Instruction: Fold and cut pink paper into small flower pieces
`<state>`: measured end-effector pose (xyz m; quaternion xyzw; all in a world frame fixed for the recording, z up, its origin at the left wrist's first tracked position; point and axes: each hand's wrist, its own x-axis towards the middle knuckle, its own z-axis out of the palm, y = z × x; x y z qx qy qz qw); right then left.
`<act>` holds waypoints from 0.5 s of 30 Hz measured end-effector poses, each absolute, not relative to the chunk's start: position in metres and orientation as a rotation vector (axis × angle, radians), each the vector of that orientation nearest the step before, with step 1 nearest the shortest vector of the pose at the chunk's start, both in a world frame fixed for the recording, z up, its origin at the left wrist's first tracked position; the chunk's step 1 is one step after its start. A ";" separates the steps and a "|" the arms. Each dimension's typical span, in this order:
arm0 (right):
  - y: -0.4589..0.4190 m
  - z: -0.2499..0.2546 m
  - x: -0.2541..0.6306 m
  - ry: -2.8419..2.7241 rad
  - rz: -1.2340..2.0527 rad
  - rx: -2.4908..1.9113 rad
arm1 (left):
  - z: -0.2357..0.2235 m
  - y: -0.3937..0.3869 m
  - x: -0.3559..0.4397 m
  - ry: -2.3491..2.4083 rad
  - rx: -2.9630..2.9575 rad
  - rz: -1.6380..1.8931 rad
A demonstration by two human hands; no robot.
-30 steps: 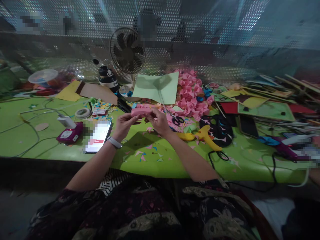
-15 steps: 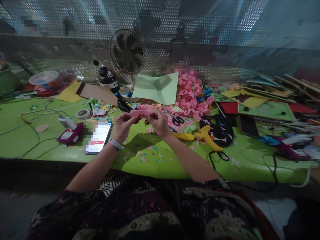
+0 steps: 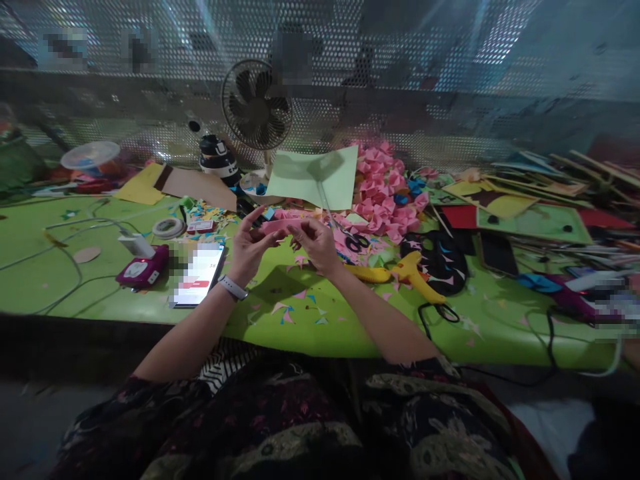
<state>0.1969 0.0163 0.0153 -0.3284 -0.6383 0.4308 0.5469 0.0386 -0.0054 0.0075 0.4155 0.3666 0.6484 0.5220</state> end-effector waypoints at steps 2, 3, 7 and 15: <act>0.017 0.015 0.197 -1.494 1.004 -0.796 | 0.006 -0.004 0.039 0.854 0.984 1.542; 0.017 0.013 0.197 -1.493 0.997 -0.808 | 0.005 -0.003 0.038 0.843 0.976 1.540; 0.021 0.007 0.198 -1.513 0.969 -0.818 | 0.001 0.001 0.037 0.807 0.946 1.520; 0.024 0.006 0.198 -1.496 0.988 -0.841 | -0.002 0.003 0.037 0.784 0.936 1.487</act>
